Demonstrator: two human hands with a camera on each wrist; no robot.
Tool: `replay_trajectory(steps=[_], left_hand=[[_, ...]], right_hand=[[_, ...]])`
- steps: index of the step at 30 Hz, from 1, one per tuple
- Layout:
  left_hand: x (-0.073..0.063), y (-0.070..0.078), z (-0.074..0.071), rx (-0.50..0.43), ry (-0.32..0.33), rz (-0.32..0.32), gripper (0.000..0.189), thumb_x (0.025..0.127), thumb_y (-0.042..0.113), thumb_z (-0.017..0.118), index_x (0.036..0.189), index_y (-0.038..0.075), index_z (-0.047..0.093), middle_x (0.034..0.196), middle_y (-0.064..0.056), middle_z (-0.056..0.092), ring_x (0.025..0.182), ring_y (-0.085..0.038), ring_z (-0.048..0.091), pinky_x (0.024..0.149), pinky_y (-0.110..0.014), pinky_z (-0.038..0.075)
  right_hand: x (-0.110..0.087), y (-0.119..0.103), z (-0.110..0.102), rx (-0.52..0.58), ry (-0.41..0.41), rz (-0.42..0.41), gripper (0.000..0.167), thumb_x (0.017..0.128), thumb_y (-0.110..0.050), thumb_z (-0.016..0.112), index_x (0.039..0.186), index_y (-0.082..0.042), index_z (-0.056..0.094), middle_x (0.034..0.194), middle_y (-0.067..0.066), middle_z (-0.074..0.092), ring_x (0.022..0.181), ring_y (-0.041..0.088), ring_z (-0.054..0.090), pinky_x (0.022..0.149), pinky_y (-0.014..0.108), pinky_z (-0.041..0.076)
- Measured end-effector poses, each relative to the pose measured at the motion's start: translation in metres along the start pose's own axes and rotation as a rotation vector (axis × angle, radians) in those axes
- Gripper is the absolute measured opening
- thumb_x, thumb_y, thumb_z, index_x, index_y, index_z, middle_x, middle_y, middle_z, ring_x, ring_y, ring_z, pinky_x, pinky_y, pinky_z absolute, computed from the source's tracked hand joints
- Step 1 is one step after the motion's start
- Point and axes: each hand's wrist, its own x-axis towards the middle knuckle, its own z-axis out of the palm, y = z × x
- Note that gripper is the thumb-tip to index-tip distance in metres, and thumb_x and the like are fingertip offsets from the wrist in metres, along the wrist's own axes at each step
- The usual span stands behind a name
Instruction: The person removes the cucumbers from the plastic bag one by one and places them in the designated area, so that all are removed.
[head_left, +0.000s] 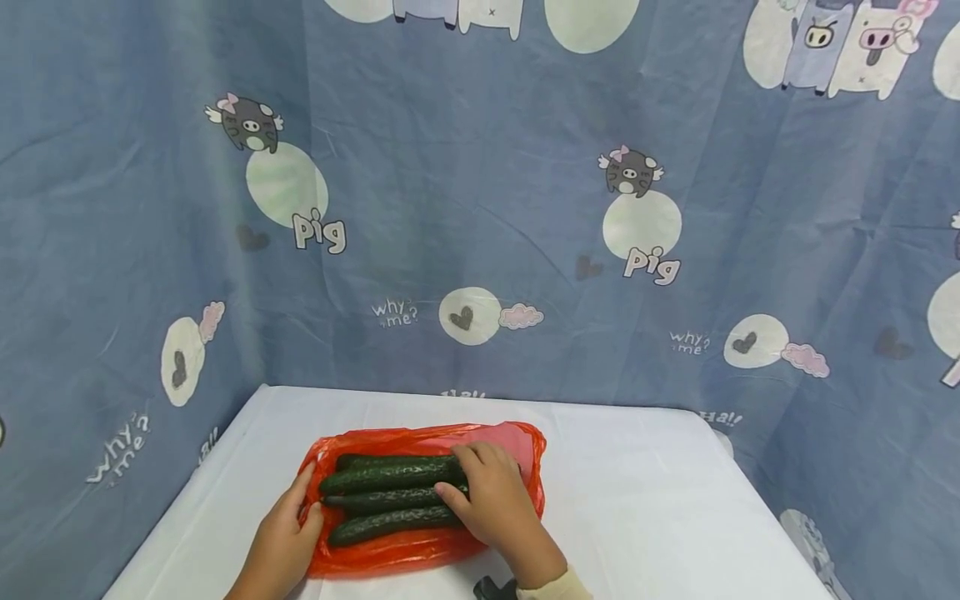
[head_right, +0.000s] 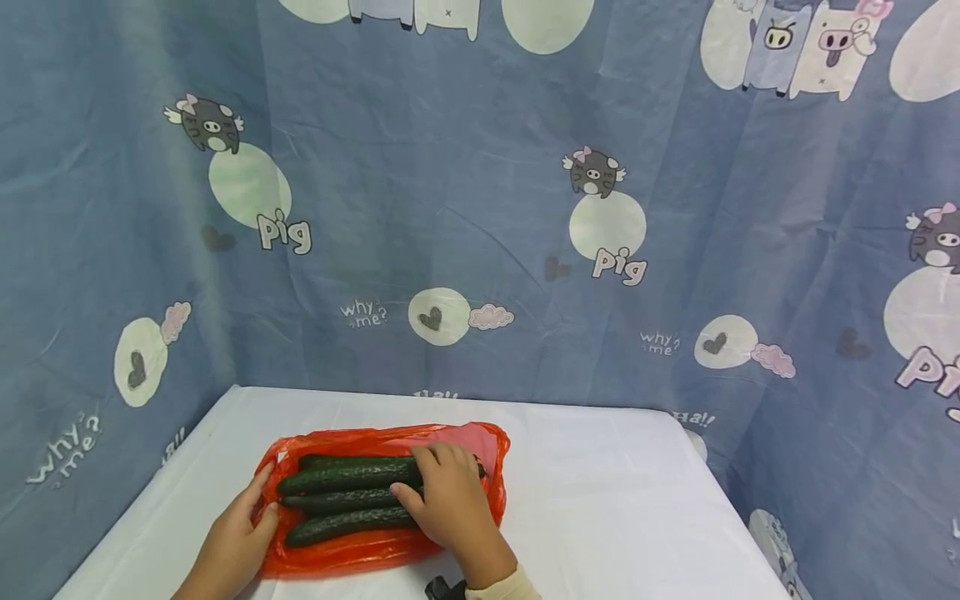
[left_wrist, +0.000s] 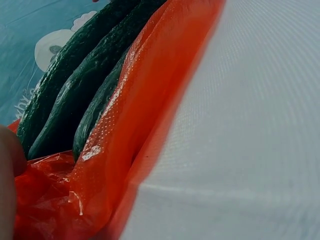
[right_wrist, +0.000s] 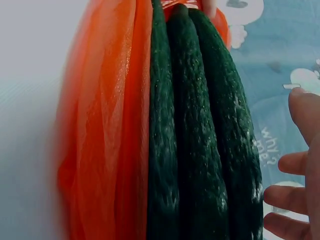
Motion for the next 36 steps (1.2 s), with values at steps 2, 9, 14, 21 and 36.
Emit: replay_trajectory(steps=[2,9,14,21,36], left_hand=[[0.000,0.000,0.001,0.001,0.003,0.014,0.075,0.105,0.014,0.048,0.169,0.008,0.010,0.167,-0.032,0.025,0.153,-0.052,0.027,0.117,-0.068,0.032],[-0.002,-0.002,-0.003,0.021,0.002,0.010,0.075,0.105,0.017,0.049,0.169,0.008,0.011,0.167,-0.032,0.027,0.152,-0.052,0.028,0.117,-0.068,0.032],[-0.003,-0.004,-0.007,0.032,0.007,-0.002,0.076,0.105,0.015,0.050,0.169,0.007,0.010,0.166,-0.033,0.026,0.152,-0.053,0.028,0.117,-0.069,0.032],[-0.003,-0.003,-0.004,0.021,0.018,0.019,0.074,0.105,0.015,0.050,0.169,0.006,0.013,0.166,-0.033,0.028,0.152,-0.052,0.029,0.117,-0.067,0.033],[-0.003,-0.004,0.000,0.023,0.050,0.037,0.073,0.105,0.016,0.052,0.168,0.008,0.017,0.164,-0.032,0.034,0.151,-0.050,0.033,0.119,-0.067,0.031]], right_hand=[[0.002,-0.002,0.001,0.006,-0.007,0.008,0.064,0.100,-0.062,0.057,0.148,-0.020,0.058,0.138,-0.002,0.060,0.132,0.022,0.053,0.115,0.055,0.043],[0.011,-0.013,0.011,0.021,-0.044,0.016,0.069,0.100,-0.066,0.053,0.150,-0.020,0.056,0.143,-0.001,0.058,0.137,0.022,0.049,0.119,0.056,0.037],[0.018,-0.025,0.020,0.028,-0.071,-0.014,0.071,0.100,-0.071,0.047,0.152,-0.022,0.054,0.145,-0.002,0.057,0.137,0.022,0.049,0.117,0.061,0.035],[0.024,-0.032,0.028,0.015,-0.077,0.007,0.068,0.098,-0.070,0.052,0.149,-0.025,0.056,0.145,-0.003,0.057,0.137,0.021,0.049,0.113,0.063,0.035],[0.027,-0.038,0.049,-0.004,-0.058,0.081,0.063,0.095,-0.069,0.059,0.143,-0.029,0.062,0.133,-0.004,0.058,0.129,0.019,0.050,0.115,0.065,0.029]])
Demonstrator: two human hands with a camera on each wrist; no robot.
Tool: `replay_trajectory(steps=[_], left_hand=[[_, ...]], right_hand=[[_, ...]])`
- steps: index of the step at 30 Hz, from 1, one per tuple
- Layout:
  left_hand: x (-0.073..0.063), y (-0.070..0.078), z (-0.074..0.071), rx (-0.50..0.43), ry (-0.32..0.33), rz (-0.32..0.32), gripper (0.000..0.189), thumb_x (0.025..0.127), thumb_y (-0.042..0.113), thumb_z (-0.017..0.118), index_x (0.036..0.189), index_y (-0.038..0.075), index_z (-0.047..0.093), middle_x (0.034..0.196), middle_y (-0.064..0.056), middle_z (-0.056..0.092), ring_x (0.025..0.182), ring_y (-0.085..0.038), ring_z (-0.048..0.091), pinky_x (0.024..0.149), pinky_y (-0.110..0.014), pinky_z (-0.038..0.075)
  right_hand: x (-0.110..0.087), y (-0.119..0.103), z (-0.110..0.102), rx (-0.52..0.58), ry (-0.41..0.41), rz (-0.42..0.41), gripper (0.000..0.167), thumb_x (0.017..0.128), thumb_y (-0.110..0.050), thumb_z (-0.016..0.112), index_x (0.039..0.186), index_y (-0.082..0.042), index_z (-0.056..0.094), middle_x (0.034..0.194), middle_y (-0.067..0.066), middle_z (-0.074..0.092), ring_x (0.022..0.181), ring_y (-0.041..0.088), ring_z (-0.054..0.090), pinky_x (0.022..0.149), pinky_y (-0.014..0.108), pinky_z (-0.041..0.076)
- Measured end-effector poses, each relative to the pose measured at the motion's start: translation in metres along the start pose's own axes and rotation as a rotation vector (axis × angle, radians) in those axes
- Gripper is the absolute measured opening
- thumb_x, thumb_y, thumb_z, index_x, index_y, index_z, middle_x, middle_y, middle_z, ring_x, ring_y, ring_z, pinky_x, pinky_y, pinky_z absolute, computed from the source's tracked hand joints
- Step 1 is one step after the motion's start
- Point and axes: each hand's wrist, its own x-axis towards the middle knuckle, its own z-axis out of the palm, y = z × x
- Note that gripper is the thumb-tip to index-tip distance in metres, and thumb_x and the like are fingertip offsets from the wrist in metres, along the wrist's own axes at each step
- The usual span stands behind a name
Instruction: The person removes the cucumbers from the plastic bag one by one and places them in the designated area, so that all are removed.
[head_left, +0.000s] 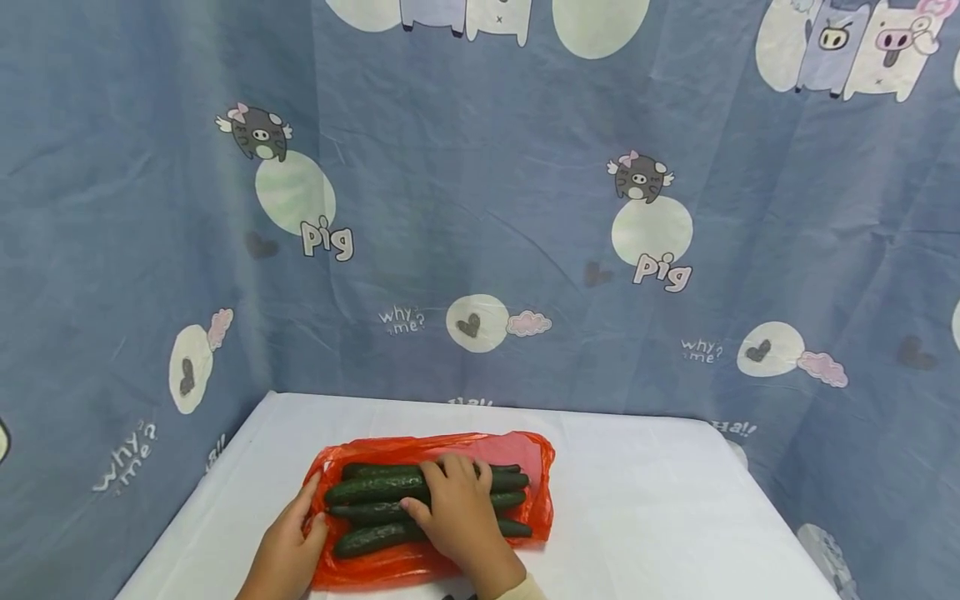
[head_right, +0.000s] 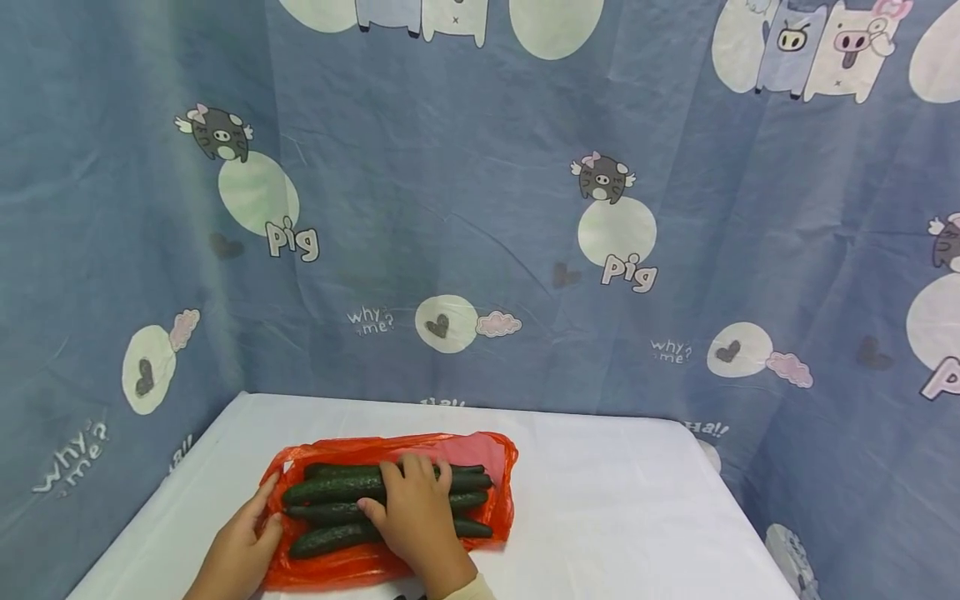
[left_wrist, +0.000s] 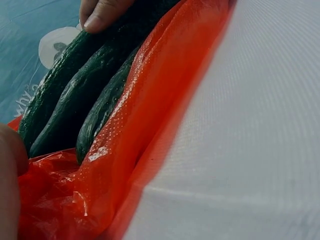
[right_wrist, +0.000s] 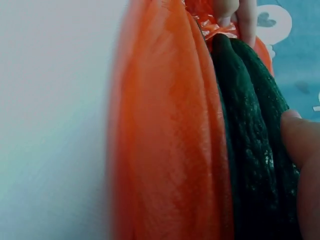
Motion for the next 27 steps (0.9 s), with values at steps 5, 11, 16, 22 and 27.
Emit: replay_trajectory(steps=[5,11,16,22,27], left_hand=[[-0.0005,0.0005,0.0025,0.002,0.003,-0.010,0.073,0.105,0.016,0.052,0.168,0.008,0.017,0.164,-0.031,0.033,0.151,-0.050,0.034,0.119,-0.067,0.031],[-0.0020,-0.0002,0.0022,0.007,0.029,0.025,0.072,0.104,0.014,0.053,0.167,0.005,0.020,0.162,-0.032,0.036,0.150,-0.050,0.035,0.118,-0.067,0.032],[-0.0002,-0.0013,0.0012,0.007,0.015,0.020,0.072,0.104,0.014,0.052,0.168,0.006,0.019,0.163,-0.032,0.035,0.150,-0.050,0.034,0.118,-0.067,0.032],[0.0003,-0.0027,0.0014,0.010,0.008,0.019,0.072,0.104,0.014,0.051,0.168,0.007,0.018,0.164,-0.031,0.034,0.150,-0.050,0.034,0.118,-0.067,0.033],[0.0006,-0.0018,0.0018,0.010,-0.002,0.009,0.073,0.105,0.014,0.051,0.169,0.008,0.016,0.165,-0.031,0.033,0.151,-0.049,0.033,0.118,-0.067,0.033]], right_hand=[[-0.0030,0.0016,0.0037,-0.015,0.028,-0.008,0.060,0.094,-0.066,0.063,0.141,-0.029,0.062,0.124,-0.004,0.057,0.121,0.020,0.051,0.109,0.060,0.032],[-0.0036,0.0018,0.0062,-0.023,0.082,-0.021,0.054,0.095,-0.061,0.065,0.137,-0.027,0.065,0.115,-0.004,0.057,0.111,0.019,0.052,0.104,0.055,0.033],[-0.0028,0.0024,0.0086,-0.045,0.128,-0.043,0.049,0.096,-0.059,0.063,0.133,-0.026,0.066,0.114,-0.004,0.057,0.108,0.017,0.051,0.099,0.051,0.034],[-0.0029,0.0024,0.0088,-0.071,0.134,-0.049,0.048,0.096,-0.059,0.061,0.130,-0.027,0.066,0.113,-0.005,0.056,0.105,0.016,0.050,0.096,0.049,0.034],[-0.0043,0.0029,0.0079,-0.091,0.136,-0.053,0.047,0.097,-0.060,0.060,0.130,-0.026,0.065,0.111,-0.004,0.055,0.104,0.016,0.050,0.097,0.049,0.035]])
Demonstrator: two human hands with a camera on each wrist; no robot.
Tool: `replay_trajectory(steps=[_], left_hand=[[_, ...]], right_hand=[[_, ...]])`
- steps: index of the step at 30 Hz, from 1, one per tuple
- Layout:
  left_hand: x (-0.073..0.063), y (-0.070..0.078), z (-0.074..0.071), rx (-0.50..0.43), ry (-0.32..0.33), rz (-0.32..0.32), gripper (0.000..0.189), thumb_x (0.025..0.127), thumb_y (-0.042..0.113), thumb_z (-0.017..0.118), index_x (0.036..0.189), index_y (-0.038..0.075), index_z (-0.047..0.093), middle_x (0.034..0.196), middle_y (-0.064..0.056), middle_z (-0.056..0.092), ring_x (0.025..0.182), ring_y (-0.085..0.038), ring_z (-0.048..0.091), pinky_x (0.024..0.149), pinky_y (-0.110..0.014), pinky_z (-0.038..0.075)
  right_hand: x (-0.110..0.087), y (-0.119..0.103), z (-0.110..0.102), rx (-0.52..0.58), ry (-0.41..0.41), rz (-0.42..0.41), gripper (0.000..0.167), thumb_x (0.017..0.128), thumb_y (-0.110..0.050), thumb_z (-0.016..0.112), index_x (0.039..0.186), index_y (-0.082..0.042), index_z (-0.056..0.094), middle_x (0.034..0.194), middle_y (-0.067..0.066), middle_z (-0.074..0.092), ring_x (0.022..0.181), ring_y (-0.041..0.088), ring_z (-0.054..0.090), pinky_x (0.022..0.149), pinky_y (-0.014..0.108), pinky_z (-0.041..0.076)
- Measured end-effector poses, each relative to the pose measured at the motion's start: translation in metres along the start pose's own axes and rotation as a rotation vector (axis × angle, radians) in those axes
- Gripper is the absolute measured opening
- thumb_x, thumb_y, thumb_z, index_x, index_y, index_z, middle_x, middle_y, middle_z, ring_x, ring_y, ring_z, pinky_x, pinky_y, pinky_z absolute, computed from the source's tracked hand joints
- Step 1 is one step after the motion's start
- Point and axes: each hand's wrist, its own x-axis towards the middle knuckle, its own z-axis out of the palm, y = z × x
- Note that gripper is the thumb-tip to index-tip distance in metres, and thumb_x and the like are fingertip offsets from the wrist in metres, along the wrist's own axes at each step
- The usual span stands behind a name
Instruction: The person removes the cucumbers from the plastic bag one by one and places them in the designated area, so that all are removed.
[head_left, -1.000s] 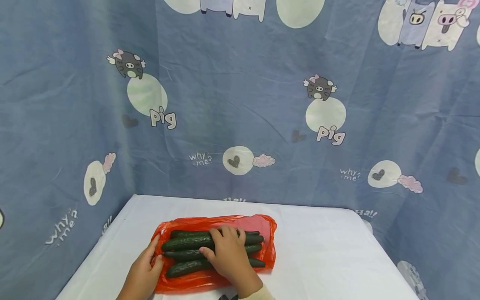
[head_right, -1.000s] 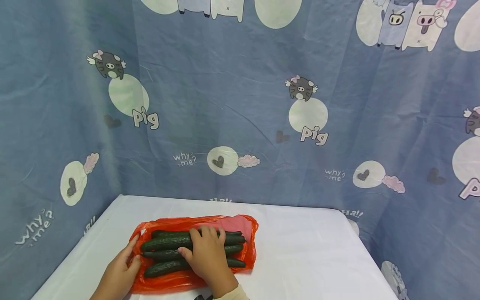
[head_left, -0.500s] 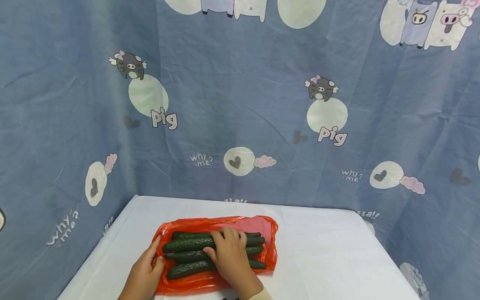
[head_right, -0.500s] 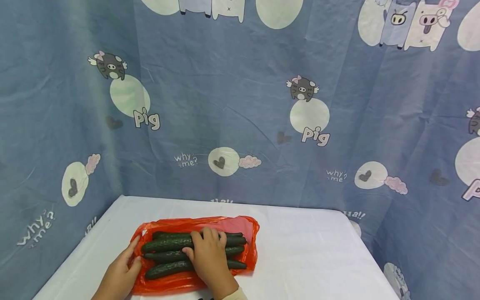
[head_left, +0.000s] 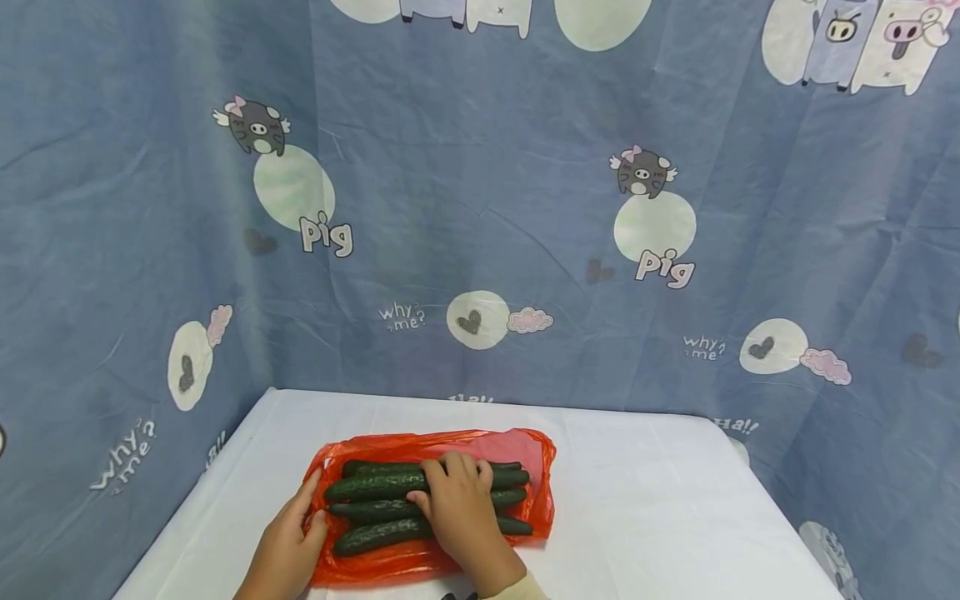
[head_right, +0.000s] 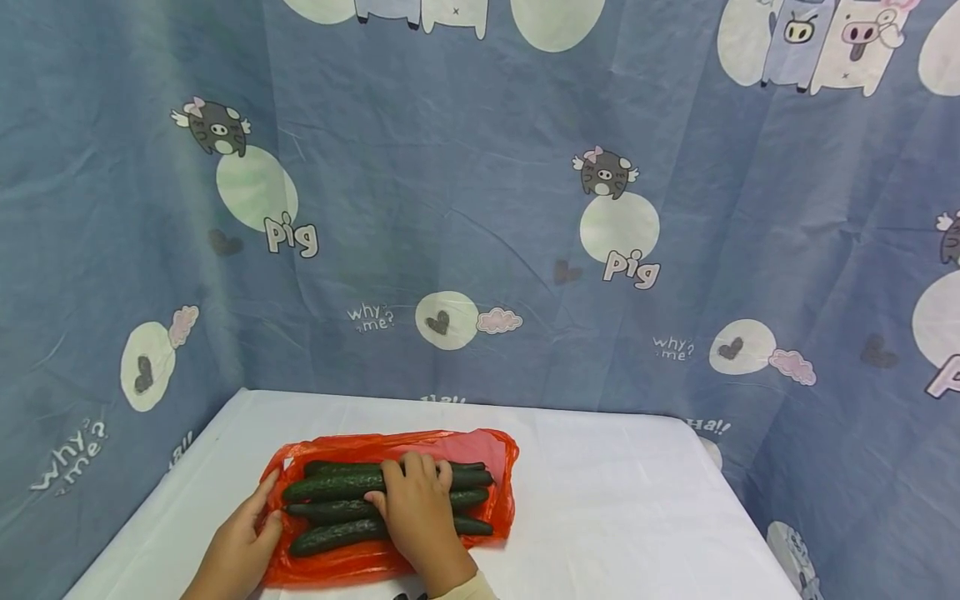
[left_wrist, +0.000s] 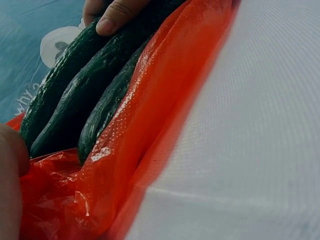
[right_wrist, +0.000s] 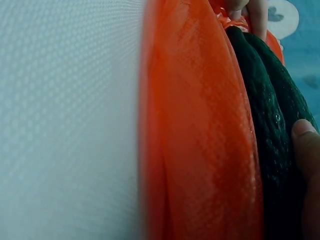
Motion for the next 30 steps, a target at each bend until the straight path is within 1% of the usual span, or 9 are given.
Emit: replay_trajectory(steps=[11,16,20,23,30], left_hand=[[0.001,0.001,0.000,-0.008,-0.020,-0.021,0.073,0.106,0.015,0.050,0.169,0.009,0.014,0.167,-0.029,0.029,0.153,-0.048,0.031,0.118,-0.065,0.033],[0.001,0.001,-0.001,-0.008,-0.018,-0.025,0.073,0.106,0.015,0.051,0.169,0.009,0.015,0.166,-0.030,0.030,0.152,-0.048,0.032,0.118,-0.065,0.034],[0.002,0.002,-0.001,-0.012,-0.011,-0.011,0.073,0.106,0.014,0.051,0.169,0.009,0.015,0.166,-0.031,0.031,0.152,-0.049,0.032,0.117,-0.065,0.035],[0.001,0.003,0.000,-0.018,-0.008,-0.002,0.072,0.106,0.013,0.050,0.169,0.009,0.015,0.166,-0.031,0.030,0.152,-0.049,0.032,0.117,-0.065,0.035],[-0.002,0.004,-0.001,-0.012,-0.007,-0.006,0.072,0.105,0.012,0.050,0.169,0.008,0.015,0.165,-0.032,0.030,0.151,-0.050,0.032,0.117,-0.065,0.035]], right_hand=[[-0.003,0.001,-0.001,0.005,0.021,-0.012,0.047,0.097,-0.059,0.061,0.130,-0.025,0.064,0.114,-0.004,0.055,0.107,0.017,0.049,0.099,0.052,0.034],[-0.002,0.001,-0.004,0.013,-0.002,-0.005,0.048,0.098,-0.059,0.060,0.130,-0.024,0.064,0.116,-0.002,0.055,0.110,0.018,0.049,0.102,0.055,0.034],[-0.001,0.002,-0.008,0.018,-0.019,0.008,0.048,0.098,-0.058,0.059,0.131,-0.024,0.063,0.118,-0.002,0.056,0.113,0.019,0.049,0.103,0.056,0.034],[-0.001,0.002,-0.011,0.021,-0.020,0.009,0.048,0.099,-0.058,0.059,0.132,-0.024,0.063,0.119,-0.002,0.056,0.113,0.019,0.049,0.103,0.056,0.034],[-0.003,-0.001,-0.019,0.009,-0.001,0.002,0.047,0.098,-0.059,0.060,0.132,-0.026,0.062,0.118,-0.003,0.055,0.111,0.018,0.049,0.099,0.054,0.036]])
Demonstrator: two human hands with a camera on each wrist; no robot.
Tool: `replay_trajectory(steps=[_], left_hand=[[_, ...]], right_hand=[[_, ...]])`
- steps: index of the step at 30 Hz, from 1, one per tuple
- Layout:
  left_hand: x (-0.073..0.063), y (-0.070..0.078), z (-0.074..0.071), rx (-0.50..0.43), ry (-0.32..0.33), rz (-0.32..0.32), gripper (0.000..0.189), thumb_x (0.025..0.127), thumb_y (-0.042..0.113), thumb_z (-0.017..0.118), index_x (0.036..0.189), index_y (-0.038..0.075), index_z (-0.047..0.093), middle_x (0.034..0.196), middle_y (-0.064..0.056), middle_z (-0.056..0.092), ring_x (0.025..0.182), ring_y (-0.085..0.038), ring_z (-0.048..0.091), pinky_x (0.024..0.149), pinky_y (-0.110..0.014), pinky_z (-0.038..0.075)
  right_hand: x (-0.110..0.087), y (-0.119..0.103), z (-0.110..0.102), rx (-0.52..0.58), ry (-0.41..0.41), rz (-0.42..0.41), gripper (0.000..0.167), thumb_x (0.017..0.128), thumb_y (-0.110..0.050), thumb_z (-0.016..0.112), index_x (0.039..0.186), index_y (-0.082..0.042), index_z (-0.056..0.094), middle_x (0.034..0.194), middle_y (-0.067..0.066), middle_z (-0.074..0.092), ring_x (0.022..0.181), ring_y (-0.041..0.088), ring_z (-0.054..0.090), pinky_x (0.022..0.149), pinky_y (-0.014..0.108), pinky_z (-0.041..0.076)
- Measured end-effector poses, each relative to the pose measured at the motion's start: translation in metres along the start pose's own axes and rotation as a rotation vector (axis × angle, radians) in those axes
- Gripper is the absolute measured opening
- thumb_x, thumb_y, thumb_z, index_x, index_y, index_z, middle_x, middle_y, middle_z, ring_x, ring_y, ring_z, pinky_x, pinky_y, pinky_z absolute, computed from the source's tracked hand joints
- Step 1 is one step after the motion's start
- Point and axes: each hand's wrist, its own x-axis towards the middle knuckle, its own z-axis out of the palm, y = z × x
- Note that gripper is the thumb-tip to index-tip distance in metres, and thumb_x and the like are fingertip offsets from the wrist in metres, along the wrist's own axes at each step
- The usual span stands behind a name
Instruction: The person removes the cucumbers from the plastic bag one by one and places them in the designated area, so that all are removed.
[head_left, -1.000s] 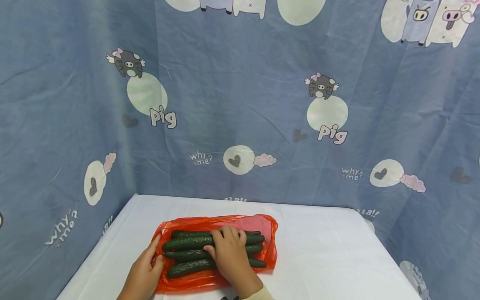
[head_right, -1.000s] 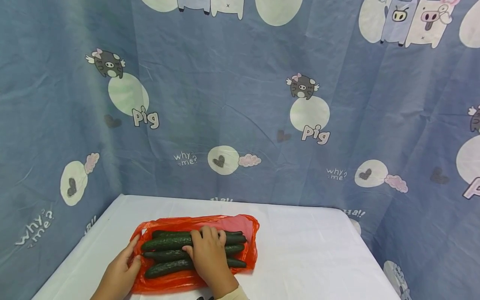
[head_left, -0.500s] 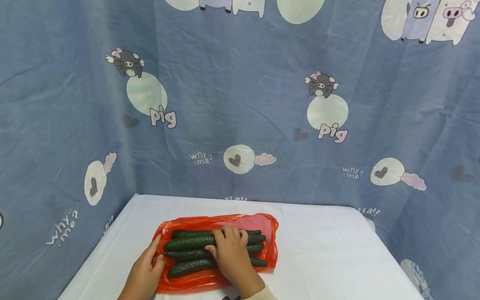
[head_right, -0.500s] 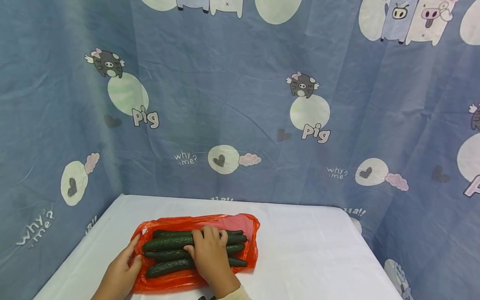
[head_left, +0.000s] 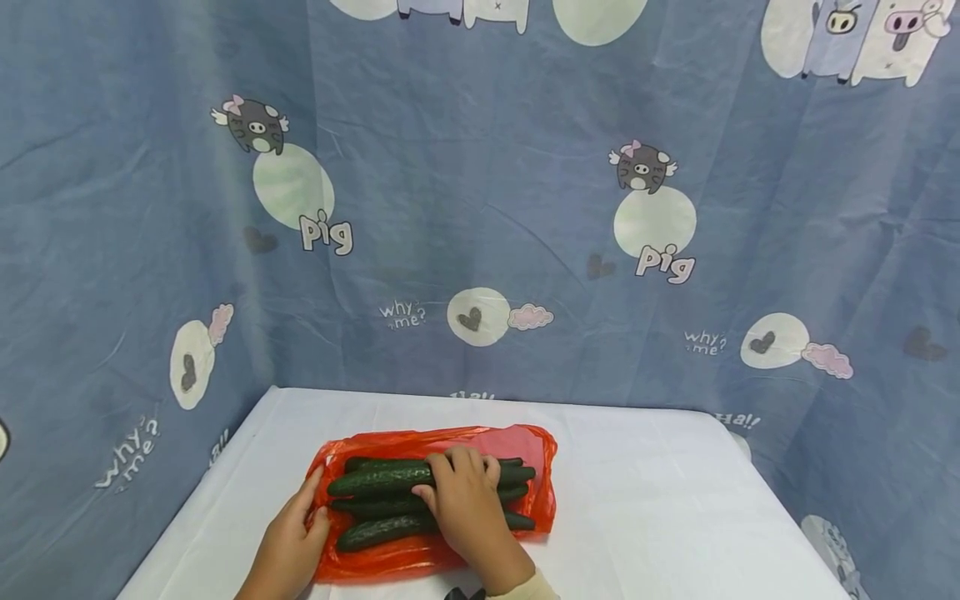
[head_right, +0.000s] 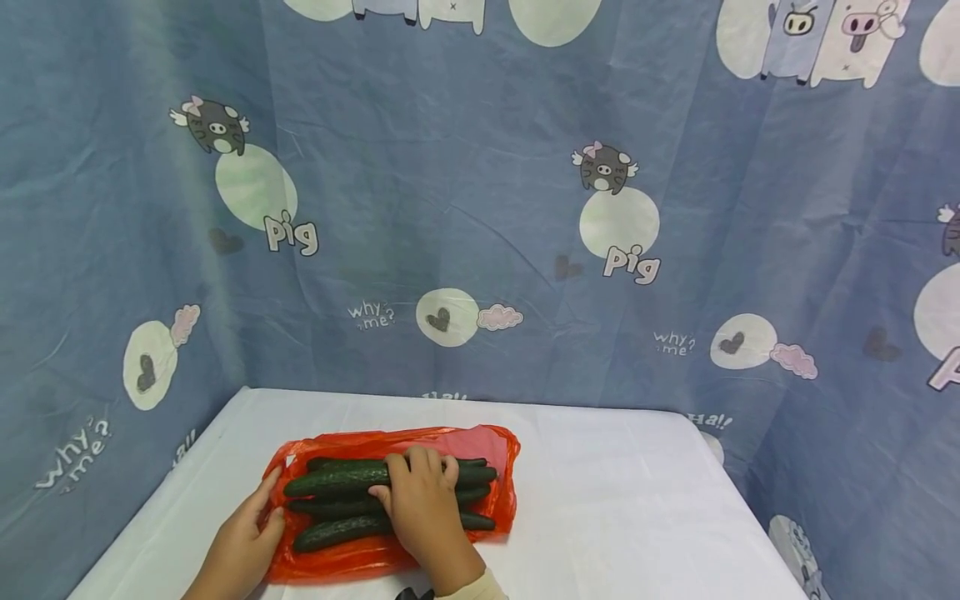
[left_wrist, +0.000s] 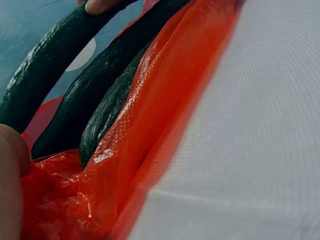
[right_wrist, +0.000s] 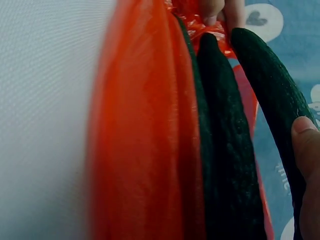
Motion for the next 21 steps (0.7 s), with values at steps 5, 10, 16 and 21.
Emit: replay_trajectory(steps=[5,10,16,21], left_hand=[[-0.001,-0.001,0.001,0.008,0.008,0.018,0.073,0.104,0.012,0.050,0.168,0.008,0.017,0.165,-0.031,0.032,0.151,-0.050,0.034,0.117,-0.066,0.034],[0.000,-0.001,0.001,0.010,0.008,0.025,0.073,0.105,0.013,0.050,0.169,0.008,0.016,0.165,-0.031,0.032,0.151,-0.050,0.034,0.118,-0.066,0.033],[-0.001,-0.001,0.001,0.009,0.017,0.028,0.072,0.105,0.014,0.050,0.169,0.009,0.016,0.164,-0.031,0.033,0.150,-0.050,0.034,0.118,-0.067,0.034],[-0.001,-0.004,0.000,0.011,0.021,0.035,0.072,0.105,0.015,0.051,0.168,0.008,0.017,0.164,-0.032,0.033,0.150,-0.050,0.034,0.118,-0.067,0.032]], right_hand=[[-0.001,0.000,-0.003,-0.004,0.022,-0.001,0.047,0.097,-0.058,0.061,0.131,-0.026,0.061,0.120,-0.002,0.056,0.114,0.018,0.050,0.099,0.054,0.036],[-0.001,0.005,-0.007,-0.013,0.037,0.000,0.048,0.097,-0.058,0.062,0.132,-0.026,0.062,0.122,-0.001,0.058,0.114,0.019,0.051,0.099,0.055,0.037],[0.001,0.011,-0.014,-0.020,0.060,0.010,0.047,0.097,-0.058,0.063,0.132,-0.027,0.063,0.120,-0.001,0.059,0.114,0.020,0.052,0.098,0.054,0.036],[0.001,0.015,-0.021,-0.011,0.062,0.032,0.046,0.097,-0.057,0.063,0.131,-0.026,0.063,0.122,0.000,0.059,0.117,0.021,0.052,0.100,0.055,0.035]])
